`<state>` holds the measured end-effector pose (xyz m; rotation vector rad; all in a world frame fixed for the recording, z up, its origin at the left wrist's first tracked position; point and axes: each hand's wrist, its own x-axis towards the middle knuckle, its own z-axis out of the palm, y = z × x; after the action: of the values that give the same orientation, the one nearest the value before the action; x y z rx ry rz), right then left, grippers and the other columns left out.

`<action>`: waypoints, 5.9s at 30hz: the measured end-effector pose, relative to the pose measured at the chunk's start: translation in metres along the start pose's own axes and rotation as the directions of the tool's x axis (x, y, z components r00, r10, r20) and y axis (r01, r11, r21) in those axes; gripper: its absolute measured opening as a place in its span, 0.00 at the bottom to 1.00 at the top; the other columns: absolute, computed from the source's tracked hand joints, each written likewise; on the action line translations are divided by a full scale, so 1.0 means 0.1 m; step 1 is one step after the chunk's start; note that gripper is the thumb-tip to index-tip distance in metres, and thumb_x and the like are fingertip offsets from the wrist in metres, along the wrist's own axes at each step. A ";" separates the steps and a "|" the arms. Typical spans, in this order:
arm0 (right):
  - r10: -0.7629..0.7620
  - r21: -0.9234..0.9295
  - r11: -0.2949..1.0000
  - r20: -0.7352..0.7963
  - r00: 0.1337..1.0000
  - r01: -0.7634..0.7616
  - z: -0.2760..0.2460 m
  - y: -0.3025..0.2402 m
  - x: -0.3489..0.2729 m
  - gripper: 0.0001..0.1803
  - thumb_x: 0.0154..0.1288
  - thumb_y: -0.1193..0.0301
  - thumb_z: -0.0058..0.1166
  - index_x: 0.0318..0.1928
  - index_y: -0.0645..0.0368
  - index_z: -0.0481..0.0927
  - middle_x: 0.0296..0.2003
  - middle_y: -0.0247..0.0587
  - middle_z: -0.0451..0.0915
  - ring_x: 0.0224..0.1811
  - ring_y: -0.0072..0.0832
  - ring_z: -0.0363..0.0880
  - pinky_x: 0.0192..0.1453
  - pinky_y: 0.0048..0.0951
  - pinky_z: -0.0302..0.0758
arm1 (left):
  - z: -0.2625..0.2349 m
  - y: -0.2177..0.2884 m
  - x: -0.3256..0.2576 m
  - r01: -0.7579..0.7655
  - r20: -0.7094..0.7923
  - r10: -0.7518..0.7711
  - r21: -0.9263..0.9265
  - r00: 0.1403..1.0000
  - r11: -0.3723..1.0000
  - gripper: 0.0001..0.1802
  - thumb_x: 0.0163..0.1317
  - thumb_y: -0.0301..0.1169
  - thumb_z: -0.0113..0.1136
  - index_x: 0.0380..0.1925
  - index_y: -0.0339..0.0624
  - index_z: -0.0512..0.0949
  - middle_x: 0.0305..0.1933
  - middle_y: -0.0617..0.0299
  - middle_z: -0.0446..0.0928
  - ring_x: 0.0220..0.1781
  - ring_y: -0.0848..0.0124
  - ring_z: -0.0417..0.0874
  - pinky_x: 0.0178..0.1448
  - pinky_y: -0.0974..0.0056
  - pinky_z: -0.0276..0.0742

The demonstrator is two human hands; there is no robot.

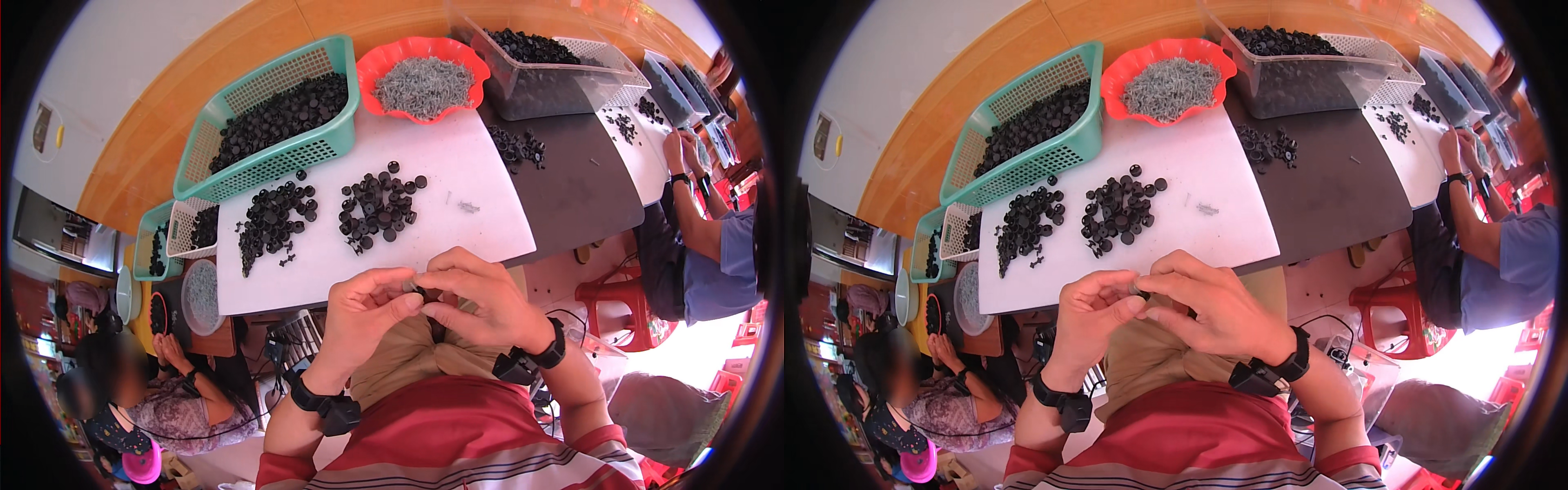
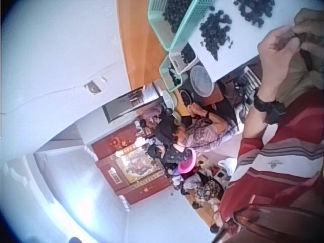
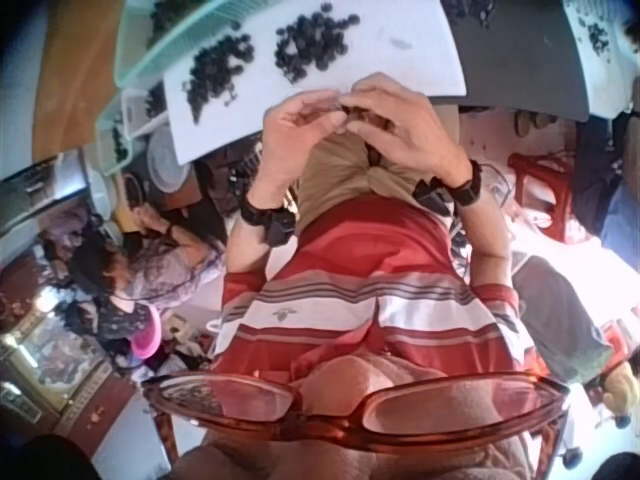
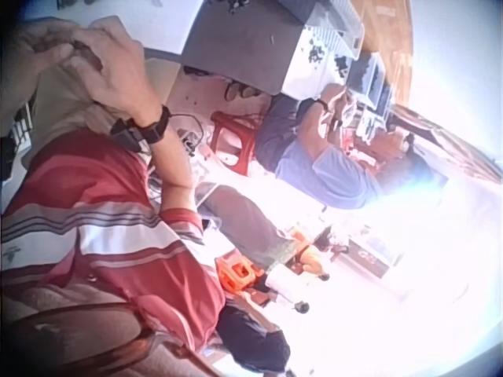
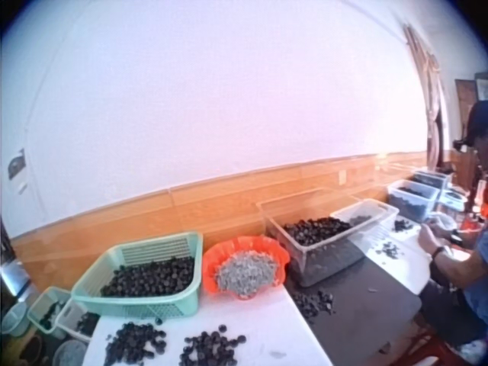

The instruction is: Manually assembling small black plastic components by inserting pins or joining parts together at a workbench.

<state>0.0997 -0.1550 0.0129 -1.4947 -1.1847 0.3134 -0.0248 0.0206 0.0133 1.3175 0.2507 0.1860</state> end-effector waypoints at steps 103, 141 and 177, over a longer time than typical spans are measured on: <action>-0.219 -0.076 0.975 -0.481 0.849 0.208 0.37 0.23 0.04 0.12 0.68 0.73 0.68 0.48 0.64 0.81 0.41 0.42 0.80 0.29 0.19 0.76 0.30 0.21 0.73 | 0.19 -0.03 -0.08 0.054 -0.015 -0.063 -0.317 0.998 0.947 0.17 0.70 0.19 0.63 0.58 0.29 0.79 0.53 0.53 0.85 0.50 0.69 0.87 0.59 0.64 0.86; -0.112 -0.147 0.986 -0.264 0.958 0.075 0.23 0.04 -0.08 0.13 0.65 0.71 0.68 0.47 0.58 0.80 0.40 0.40 0.79 0.30 0.37 0.83 0.31 0.33 0.80 | 0.02 -0.21 -0.07 0.124 0.057 -0.114 -0.621 0.992 0.774 0.14 0.72 0.22 0.60 0.56 0.38 0.82 0.52 0.55 0.85 0.51 0.69 0.89 0.56 0.66 0.90; -0.347 -0.252 0.928 -0.318 0.882 0.274 0.24 0.14 -0.18 0.21 0.53 0.79 0.74 0.48 0.63 0.82 0.39 0.41 0.80 0.28 0.33 0.82 0.27 0.29 0.79 | 0.18 -0.20 -0.13 0.026 -0.035 -0.046 -0.428 0.998 0.904 0.12 0.71 0.22 0.63 0.52 0.32 0.83 0.50 0.52 0.86 0.46 0.68 0.89 0.52 0.65 0.88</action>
<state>0.0813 -0.1529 -0.0141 -1.4257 -1.1588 -0.2989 -0.0321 -0.0043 -0.0010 0.8713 0.2550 0.2250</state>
